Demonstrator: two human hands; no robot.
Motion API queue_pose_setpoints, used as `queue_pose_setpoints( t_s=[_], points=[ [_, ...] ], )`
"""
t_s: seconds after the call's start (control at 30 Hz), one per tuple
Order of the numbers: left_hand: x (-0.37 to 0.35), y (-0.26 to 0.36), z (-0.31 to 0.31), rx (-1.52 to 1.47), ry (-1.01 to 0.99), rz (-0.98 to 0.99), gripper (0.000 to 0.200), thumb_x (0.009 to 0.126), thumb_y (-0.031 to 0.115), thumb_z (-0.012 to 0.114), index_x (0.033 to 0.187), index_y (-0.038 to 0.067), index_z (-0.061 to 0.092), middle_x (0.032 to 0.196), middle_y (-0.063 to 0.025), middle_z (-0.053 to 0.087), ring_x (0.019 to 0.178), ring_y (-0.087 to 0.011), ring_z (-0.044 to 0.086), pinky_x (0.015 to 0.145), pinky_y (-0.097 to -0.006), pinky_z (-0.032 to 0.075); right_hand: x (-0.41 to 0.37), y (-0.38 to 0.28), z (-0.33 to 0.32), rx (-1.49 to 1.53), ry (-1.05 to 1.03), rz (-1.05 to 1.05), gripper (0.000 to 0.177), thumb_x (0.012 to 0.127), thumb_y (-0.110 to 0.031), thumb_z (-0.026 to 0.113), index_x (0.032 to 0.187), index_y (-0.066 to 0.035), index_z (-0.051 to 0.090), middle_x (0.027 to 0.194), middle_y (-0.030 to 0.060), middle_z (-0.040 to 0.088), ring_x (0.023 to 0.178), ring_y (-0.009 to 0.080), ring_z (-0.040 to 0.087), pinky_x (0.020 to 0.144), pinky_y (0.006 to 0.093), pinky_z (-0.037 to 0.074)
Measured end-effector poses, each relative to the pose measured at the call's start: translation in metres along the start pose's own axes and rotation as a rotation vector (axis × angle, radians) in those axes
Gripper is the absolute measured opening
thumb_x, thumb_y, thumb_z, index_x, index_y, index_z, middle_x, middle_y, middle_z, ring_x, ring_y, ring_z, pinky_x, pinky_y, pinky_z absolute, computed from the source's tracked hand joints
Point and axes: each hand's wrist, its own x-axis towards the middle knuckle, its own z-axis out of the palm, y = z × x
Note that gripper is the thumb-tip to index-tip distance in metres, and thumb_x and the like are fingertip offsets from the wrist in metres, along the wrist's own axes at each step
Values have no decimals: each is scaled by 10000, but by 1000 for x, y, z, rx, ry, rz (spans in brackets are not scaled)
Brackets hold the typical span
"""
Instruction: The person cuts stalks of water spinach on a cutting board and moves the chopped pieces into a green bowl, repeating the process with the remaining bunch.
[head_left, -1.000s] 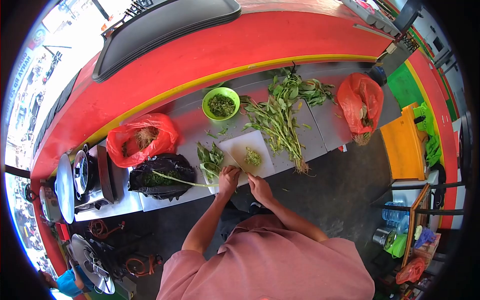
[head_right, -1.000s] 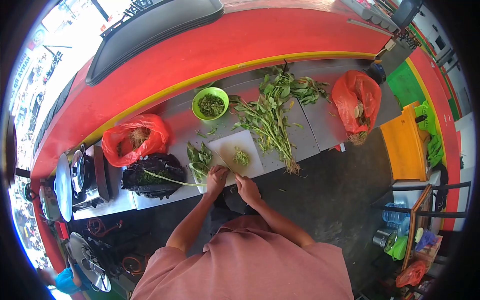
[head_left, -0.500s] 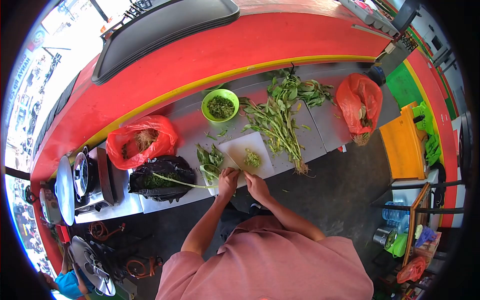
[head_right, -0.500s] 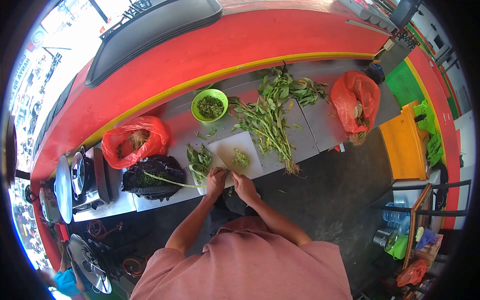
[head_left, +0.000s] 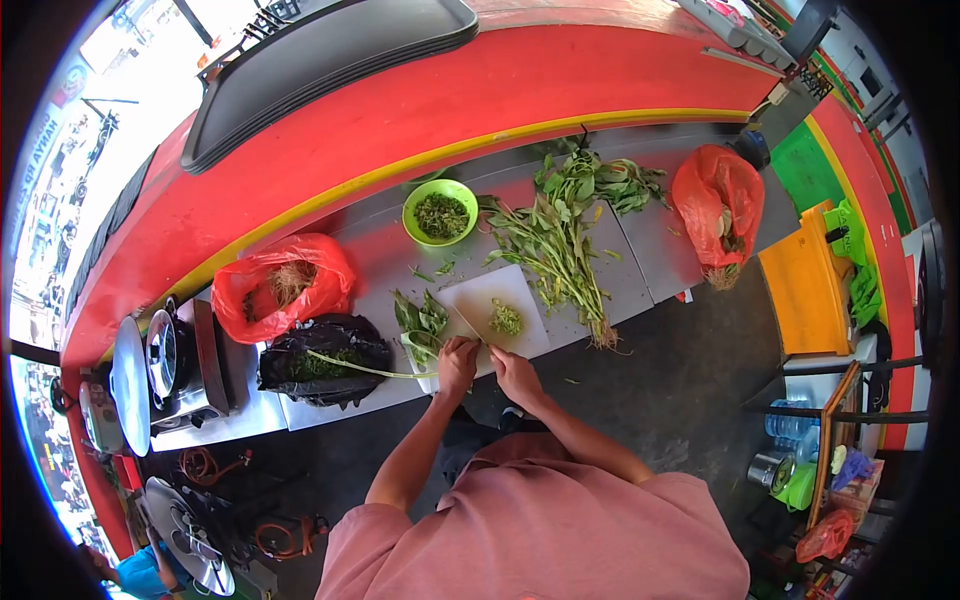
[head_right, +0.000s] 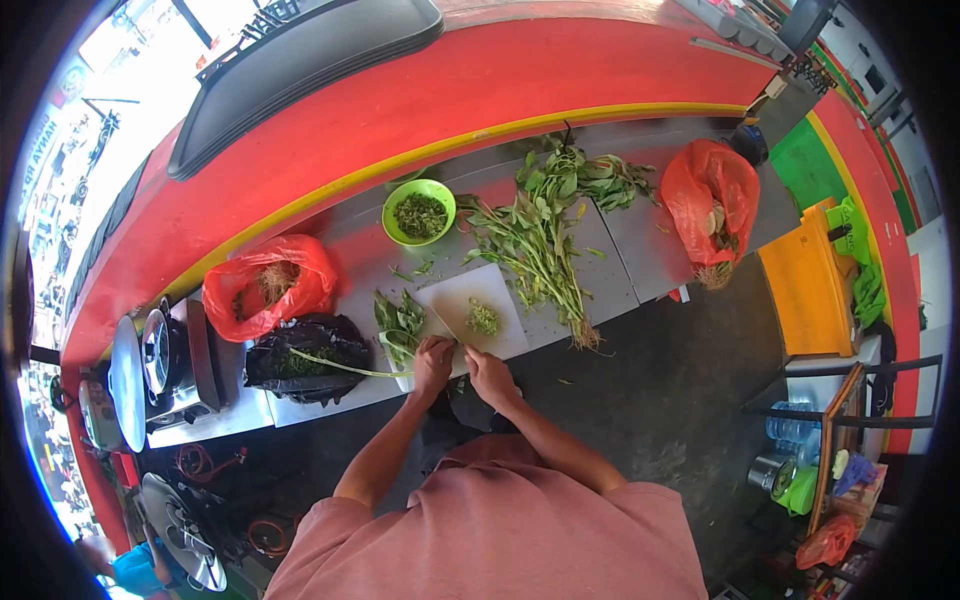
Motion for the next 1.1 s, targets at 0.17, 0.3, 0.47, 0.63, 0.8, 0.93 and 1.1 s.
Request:
queue_pose_setpoints(
  t_s=[0.17, 0.3, 0.47, 0.63, 0.8, 0.93, 1.1],
  points=[
    [-5, -3, 3, 8, 10, -37, 114, 850, 73, 713, 957, 63, 752, 925, -67, 677, 886, -301, 633, 785, -428, 481, -17, 15, -2, -112, -29, -20, 330, 1014, -215, 540, 1308, -98, 634, 880, 233, 688, 804, 431, 675, 708, 508, 546],
    [-4, 8, -4, 94, -28, -5, 107, 849, 77, 713, 948, 63, 752, 924, -69, 678, 893, -304, 635, 791, -429, 481, -6, 1, -5, -133, -66, 33, 327, 1009, -208, 546, 1301, -94, 641, 881, 231, 690, 803, 429, 677, 704, 508, 545],
    [-1, -2, 2, 31, 0, -30, 115, 847, 79, 715, 955, 71, 751, 925, -63, 671, 890, -300, 634, 778, -431, 476, -3, 8, 3, -40, -10, -12, 330, 1006, -216, 553, 1302, -97, 637, 898, 228, 690, 797, 432, 675, 697, 511, 545],
    [-4, 1, 0, 75, 5, -36, 116, 843, 81, 717, 954, 76, 752, 931, -65, 677, 894, -300, 638, 787, -430, 486, -11, -2, -6, -97, -65, 41, 317, 1008, -224, 550, 1277, -88, 648, 920, 247, 695, 821, 432, 679, 717, 511, 546],
    [-1, -3, -2, 44, -36, -14, 123, 838, 81, 721, 956, 76, 752, 934, -63, 681, 895, -303, 641, 786, -429, 486, 4, 0, 0, -98, -29, -27, 320, 1010, -227, 546, 1282, -89, 644, 900, 238, 695, 807, 436, 675, 709, 512, 544],
    [0, -4, -3, -17, -1, -17, 131, 837, 83, 721, 964, 76, 753, 934, -63, 679, 902, -301, 639, 778, -431, 481, -5, 5, 1, -51, -20, -17, 328, 1009, -225, 547, 1298, -99, 636, 899, 230, 689, 791, 439, 670, 698, 511, 543],
    [-4, 7, -5, 86, -5, -11, 119, 833, 74, 721, 945, 69, 761, 922, -78, 689, 886, -306, 641, 777, -433, 484, 0, -7, 0, -102, -59, 51, 311, 1008, -219, 551, 1265, -81, 659, 891, 239, 693, 818, 436, 675, 708, 513, 545]
  ],
)
